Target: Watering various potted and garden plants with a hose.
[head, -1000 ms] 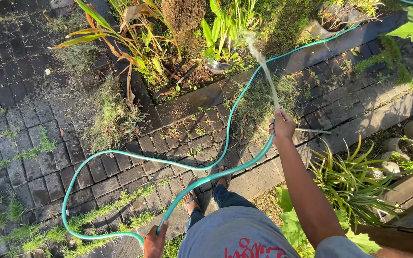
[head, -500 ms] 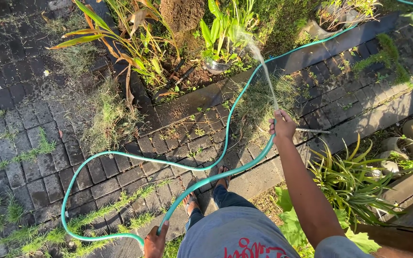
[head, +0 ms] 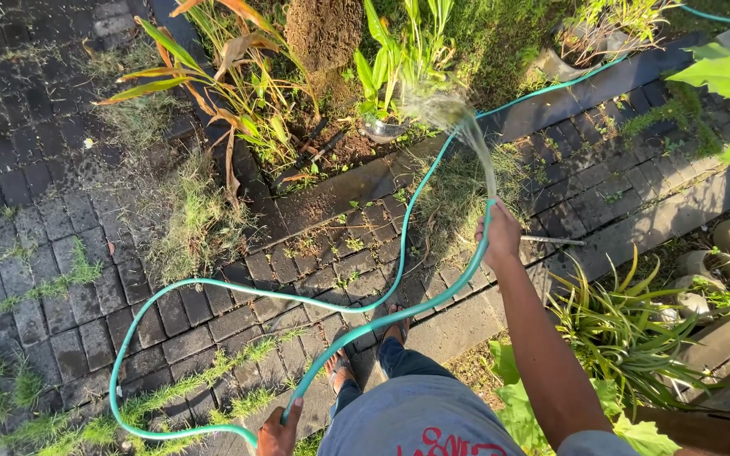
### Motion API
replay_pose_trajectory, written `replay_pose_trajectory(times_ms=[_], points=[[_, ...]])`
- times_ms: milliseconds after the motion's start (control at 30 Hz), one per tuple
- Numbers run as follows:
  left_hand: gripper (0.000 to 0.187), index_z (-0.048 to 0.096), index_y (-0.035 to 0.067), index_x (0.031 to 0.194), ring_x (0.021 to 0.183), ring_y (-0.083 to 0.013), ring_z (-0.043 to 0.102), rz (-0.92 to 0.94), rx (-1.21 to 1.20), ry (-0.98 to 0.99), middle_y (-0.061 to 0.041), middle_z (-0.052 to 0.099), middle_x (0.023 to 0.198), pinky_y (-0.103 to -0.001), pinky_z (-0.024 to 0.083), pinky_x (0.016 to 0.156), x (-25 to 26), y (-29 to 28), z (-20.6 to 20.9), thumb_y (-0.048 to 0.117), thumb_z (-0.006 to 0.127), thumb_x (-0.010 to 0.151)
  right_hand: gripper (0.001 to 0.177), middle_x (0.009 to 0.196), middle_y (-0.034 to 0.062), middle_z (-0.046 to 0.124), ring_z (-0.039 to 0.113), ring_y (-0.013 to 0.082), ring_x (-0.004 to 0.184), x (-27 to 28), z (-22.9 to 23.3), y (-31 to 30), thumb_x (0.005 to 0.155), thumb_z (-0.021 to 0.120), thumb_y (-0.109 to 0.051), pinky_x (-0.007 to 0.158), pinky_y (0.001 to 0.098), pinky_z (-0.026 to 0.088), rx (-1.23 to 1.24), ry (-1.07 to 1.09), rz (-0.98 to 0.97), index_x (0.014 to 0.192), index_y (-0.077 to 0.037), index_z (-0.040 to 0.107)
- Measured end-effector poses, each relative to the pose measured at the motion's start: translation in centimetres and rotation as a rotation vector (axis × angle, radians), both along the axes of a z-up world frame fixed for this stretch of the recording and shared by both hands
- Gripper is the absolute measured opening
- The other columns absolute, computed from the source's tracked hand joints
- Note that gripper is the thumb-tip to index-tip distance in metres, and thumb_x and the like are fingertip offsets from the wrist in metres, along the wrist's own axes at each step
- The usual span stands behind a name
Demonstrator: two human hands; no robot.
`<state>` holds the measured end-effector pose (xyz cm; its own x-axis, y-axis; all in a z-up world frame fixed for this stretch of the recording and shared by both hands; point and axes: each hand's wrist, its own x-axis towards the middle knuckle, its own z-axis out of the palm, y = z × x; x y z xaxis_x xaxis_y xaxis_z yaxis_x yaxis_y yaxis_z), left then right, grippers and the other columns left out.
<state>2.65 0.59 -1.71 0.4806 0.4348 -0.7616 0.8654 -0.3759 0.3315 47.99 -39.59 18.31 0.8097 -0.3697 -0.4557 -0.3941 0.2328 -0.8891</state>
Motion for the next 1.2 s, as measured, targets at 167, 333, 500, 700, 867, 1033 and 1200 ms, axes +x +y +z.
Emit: replay_pose_trajectory(times_ms=[167, 333, 500, 700, 867, 1033, 1200], points=[[0.077, 0.065, 0.005, 0.071, 0.06, -0.026, 0.064, -0.005, 0.022, -0.066, -0.014, 0.06, 0.059, -0.043, 0.053, 0.068, -0.1, 0.0, -0.9, 0.079, 0.051, 0.086, 0.036, 0.082, 0.0056, 0.057, 0.062, 0.0124, 0.055, -0.8, 3.9, 1.8, 0.107, 0.049, -0.022, 0.045, 0.028, 0.053, 0.008, -0.112, 0.172, 0.141, -0.013, 0.055], [0.064, 0.059, 0.007, 0.058, 0.045, -0.026, 0.054, 0.081, 0.147, -0.342, -0.011, 0.047, 0.046, -0.042, 0.047, 0.054, -1.1, 0.4, -4.5, 0.068, 0.065, 0.078, 0.032, 0.079, 0.0038, 0.056, 0.054, 0.0147, 0.042, -0.7, 3.6, 0.8, 0.105, 0.054, -0.026, 0.033, 0.0285, 0.037, -0.043, -0.183, 0.176, 0.134, -0.013, 0.056], [0.066, 0.055, 0.004, 0.054, 0.04, -0.0237, 0.047, 0.035, 0.177, -0.412, -0.009, 0.041, 0.044, -0.04, 0.042, 0.048, 0.3, 1.2, -7.1, 0.061, 0.071, 0.08, 0.029, 0.071, 0.0005, 0.055, 0.042, 0.0061, 0.04, -1.0, 3.4, 0.8, 0.105, 0.057, -0.023, 0.032, 0.0249, 0.031, -0.13, -0.146, 0.241, 0.13, -0.009, 0.062], [0.064, 0.061, 0.003, 0.058, 0.041, -0.0224, 0.049, -0.005, 0.119, -0.431, -0.009, 0.045, 0.044, -0.04, 0.044, 0.048, 2.1, 1.8, -7.0, 0.063, 0.072, 0.079, 0.024, 0.069, -0.0003, 0.055, 0.039, 0.0045, 0.041, -2.4, 1.6, -3.6, 0.105, 0.056, -0.02, 0.031, 0.0249, 0.029, -0.144, -0.2, -0.018, 0.125, -0.011, 0.065], [0.064, 0.065, 0.002, 0.061, 0.041, -0.0214, 0.05, -0.028, 0.066, -0.444, -0.01, 0.049, 0.044, -0.039, 0.044, 0.048, 3.6, 0.6, -7.0, 0.064, 0.072, 0.077, 0.021, 0.068, 0.0003, 0.056, 0.043, 0.0057, 0.041, -3.1, 2.3, -9.0, 0.107, 0.053, -0.024, 0.032, 0.0255, 0.031, -0.226, -0.226, -0.227, 0.12, -0.01, 0.062], [0.065, 0.07, 0.001, 0.065, 0.041, -0.0204, 0.052, -0.05, 0.006, -0.438, -0.01, 0.052, 0.044, -0.039, 0.045, 0.048, 4.1, -1.2, -6.1, 0.065, 0.072, 0.076, 0.021, 0.07, 0.0009, 0.059, 0.042, 0.0065, 0.043, -3.0, 3.1, -12.1, 0.109, 0.055, -0.023, 0.034, 0.0267, 0.031, -0.234, -0.283, -0.314, 0.119, -0.007, 0.063], [0.061, 0.071, 0.005, 0.068, 0.043, -0.0246, 0.057, -0.196, 0.083, -0.277, -0.012, 0.053, 0.047, -0.04, 0.049, 0.052, 6.4, -2.3, -3.2, 0.066, 0.069, 0.075, 0.02, 0.071, 0.0006, 0.06, 0.044, 0.0073, 0.043, -2.4, 2.1, -13.3, 0.108, 0.057, -0.021, 0.035, 0.0292, 0.032, -0.283, -0.228, -0.316, 0.118, -0.006, 0.064]])
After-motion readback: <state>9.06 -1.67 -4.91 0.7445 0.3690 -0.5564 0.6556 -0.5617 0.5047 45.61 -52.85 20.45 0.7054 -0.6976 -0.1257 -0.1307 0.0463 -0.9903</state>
